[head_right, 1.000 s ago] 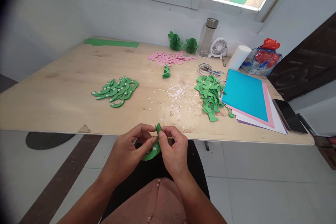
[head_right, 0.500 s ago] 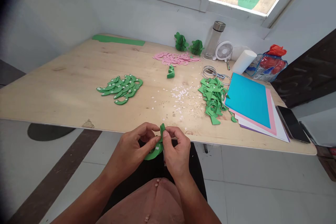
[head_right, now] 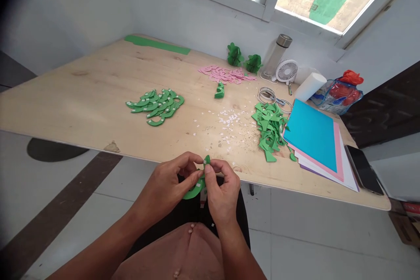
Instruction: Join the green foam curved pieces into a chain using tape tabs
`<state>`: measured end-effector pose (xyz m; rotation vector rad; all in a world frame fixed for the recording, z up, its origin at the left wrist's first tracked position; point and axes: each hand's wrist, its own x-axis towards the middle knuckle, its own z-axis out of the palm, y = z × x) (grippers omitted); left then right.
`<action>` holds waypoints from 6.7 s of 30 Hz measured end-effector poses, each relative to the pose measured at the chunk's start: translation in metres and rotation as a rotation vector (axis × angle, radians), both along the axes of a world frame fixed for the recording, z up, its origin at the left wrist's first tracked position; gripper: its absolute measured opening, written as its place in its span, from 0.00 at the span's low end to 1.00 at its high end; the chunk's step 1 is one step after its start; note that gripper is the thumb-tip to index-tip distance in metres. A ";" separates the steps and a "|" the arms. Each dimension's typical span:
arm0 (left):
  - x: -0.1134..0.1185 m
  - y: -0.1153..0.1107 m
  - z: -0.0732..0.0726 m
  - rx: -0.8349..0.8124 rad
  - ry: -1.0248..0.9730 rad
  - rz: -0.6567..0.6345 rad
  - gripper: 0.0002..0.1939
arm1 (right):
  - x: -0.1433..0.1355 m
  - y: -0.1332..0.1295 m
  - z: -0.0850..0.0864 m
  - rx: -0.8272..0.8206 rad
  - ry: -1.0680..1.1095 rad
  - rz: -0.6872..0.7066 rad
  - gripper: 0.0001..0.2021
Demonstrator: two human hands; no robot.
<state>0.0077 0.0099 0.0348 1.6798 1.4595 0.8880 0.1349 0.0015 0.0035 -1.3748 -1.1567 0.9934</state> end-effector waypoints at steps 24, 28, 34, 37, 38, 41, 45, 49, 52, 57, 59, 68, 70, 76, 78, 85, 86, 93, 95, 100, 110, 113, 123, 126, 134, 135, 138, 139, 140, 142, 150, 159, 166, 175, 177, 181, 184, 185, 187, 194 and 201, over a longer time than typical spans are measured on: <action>0.000 -0.001 0.002 0.018 -0.009 -0.006 0.06 | 0.000 0.002 -0.001 -0.012 0.086 -0.018 0.09; -0.005 -0.003 0.000 -0.059 -0.176 -0.004 0.09 | 0.002 0.001 0.000 0.008 0.076 -0.065 0.08; -0.014 -0.009 -0.004 -0.172 -0.352 -0.004 0.09 | 0.001 0.000 -0.001 0.017 0.071 -0.100 0.10; -0.017 -0.010 -0.006 -0.218 -0.378 0.009 0.10 | 0.000 -0.001 -0.001 0.022 0.080 -0.095 0.10; -0.018 -0.010 -0.006 -0.229 -0.383 0.001 0.10 | 0.000 -0.001 -0.001 0.022 0.090 -0.092 0.10; -0.020 -0.008 -0.006 -0.268 -0.412 -0.054 0.11 | -0.001 -0.001 -0.001 0.016 0.147 -0.078 0.08; -0.022 -0.005 -0.007 -0.350 -0.561 -0.151 0.11 | -0.002 -0.001 -0.002 -0.002 0.224 -0.046 0.07; -0.023 -0.005 -0.008 -0.395 -0.682 -0.173 0.11 | -0.002 0.000 -0.004 -0.037 0.305 -0.020 0.07; -0.024 -0.005 -0.009 -0.409 -0.733 -0.189 0.10 | -0.002 0.000 -0.003 -0.066 0.406 0.005 0.06; -0.024 -0.004 -0.012 -0.427 -0.750 -0.203 0.09 | -0.004 0.001 0.000 -0.122 0.516 0.008 0.06; -0.024 -0.004 -0.013 -0.426 -0.744 -0.203 0.09 | -0.005 0.001 0.001 -0.138 0.542 0.008 0.06; -0.023 -0.004 -0.015 -0.419 -0.734 -0.194 0.09 | -0.006 0.001 0.002 -0.141 0.552 0.025 0.05; -0.023 -0.004 -0.015 -0.421 -0.737 -0.194 0.09 | -0.006 0.001 0.002 -0.140 0.554 0.029 0.05; -0.023 -0.004 -0.015 -0.422 -0.730 -0.187 0.09 | -0.005 0.000 0.002 -0.134 0.537 0.024 0.05; -0.022 -0.004 -0.015 -0.418 -0.724 -0.173 0.08 | -0.005 0.000 0.001 -0.125 0.519 0.022 0.05; -0.021 -0.004 -0.012 -0.416 -0.733 -0.121 0.08 | -0.004 -0.001 0.000 -0.098 0.442 0.041 0.06; -0.021 -0.004 -0.012 -0.422 -0.742 -0.116 0.08 | -0.004 -0.002 0.000 -0.097 0.433 0.047 0.06; -0.020 -0.004 -0.008 -0.433 -0.801 -0.065 0.07 | -0.005 -0.006 0.002 -0.083 0.392 0.175 0.09; -0.019 -0.004 -0.007 -0.422 -0.801 -0.061 0.07 | -0.005 -0.006 0.002 -0.079 0.368 0.168 0.09; -0.019 -0.003 -0.007 -0.406 -0.786 -0.069 0.08 | -0.006 -0.006 0.002 -0.080 0.368 0.155 0.09; -0.020 -0.003 -0.009 -0.417 -0.794 -0.092 0.10 | -0.006 -0.006 0.002 -0.090 0.358 0.149 0.08; -0.020 -0.003 -0.010 -0.417 -0.793 -0.091 0.10 | -0.006 -0.006 0.002 -0.097 0.348 0.144 0.09; -0.021 -0.003 -0.008 -0.406 -0.748 -0.085 0.10 | -0.006 -0.006 0.003 -0.102 0.342 0.147 0.08; -0.020 -0.003 -0.006 -0.393 -0.719 -0.057 0.11 | -0.006 -0.005 0.002 -0.100 0.327 0.146 0.08; -0.017 0.000 -0.007 -0.396 -0.644 -0.042 0.10 | -0.006 -0.004 0.000 -0.100 0.322 0.150 0.08; -0.017 0.001 -0.007 -0.398 -0.648 -0.042 0.10 | -0.006 -0.004 -0.001 -0.101 0.324 0.155 0.07; -0.017 0.001 -0.006 -0.413 -0.676 -0.031 0.09 | -0.006 -0.004 -0.001 -0.097 0.334 0.162 0.05; -0.017 0.001 -0.005 -0.422 -0.684 -0.028 0.09 | -0.006 -0.004 -0.001 -0.095 0.335 0.159 0.04; -0.017 0.001 -0.005 -0.433 -0.689 -0.027 0.09 | -0.005 -0.004 0.000 -0.095 0.334 0.155 0.04; -0.018 0.001 -0.004 -0.454 -0.691 -0.025 0.09 | -0.005 -0.003 0.000 -0.093 0.329 0.148 0.02; -0.019 0.001 -0.008 -0.494 -0.675 -0.051 0.08 | -0.003 -0.002 0.001 -0.107 0.316 0.136 0.02; -0.019 -0.002 -0.007 -0.498 -0.637 -0.081 0.07 | -0.003 -0.001 0.003 -0.094 0.283 0.138 0.02; -0.018 -0.006 -0.007 -0.496 -0.624 -0.091 0.07 | -0.003 -0.002 0.000 -0.065 0.257 0.122 0.02; -0.017 -0.006 -0.007 -0.527 -0.665 -0.099 0.07 | -0.003 -0.005 0.002 -0.015 0.188 0.106 0.02; -0.017 -0.006 -0.006 -0.533 -0.662 -0.093 0.07 | -0.002 -0.005 0.003 -0.020 0.202 0.126 0.02; -0.017 -0.006 -0.006 -0.530 -0.646 -0.079 0.07 | 0.003 -0.004 0.006 -0.043 0.227 0.203 0.05; -0.017 -0.006 -0.006 -0.534 -0.642 -0.084 0.07 | 0.005 -0.002 0.007 -0.042 0.189 0.227 0.05; -0.017 -0.006 -0.007 -0.535 -0.640 -0.088 0.07 | 0.005 -0.002 0.007 -0.035 0.166 0.222 0.04; -0.016 -0.006 -0.007 -0.537 -0.639 -0.090 0.07 | 0.004 -0.001 0.007 -0.015 0.107 0.201 0.04; -0.014 -0.005 -0.008 -0.567 -0.640 -0.096 0.08 | 0.003 -0.001 0.007 0.053 -0.043 0.134 0.05; -0.012 -0.005 -0.007 -0.565 -0.632 -0.061 0.07 | 0.005 0.001 0.008 0.032 0.005 0.188 0.07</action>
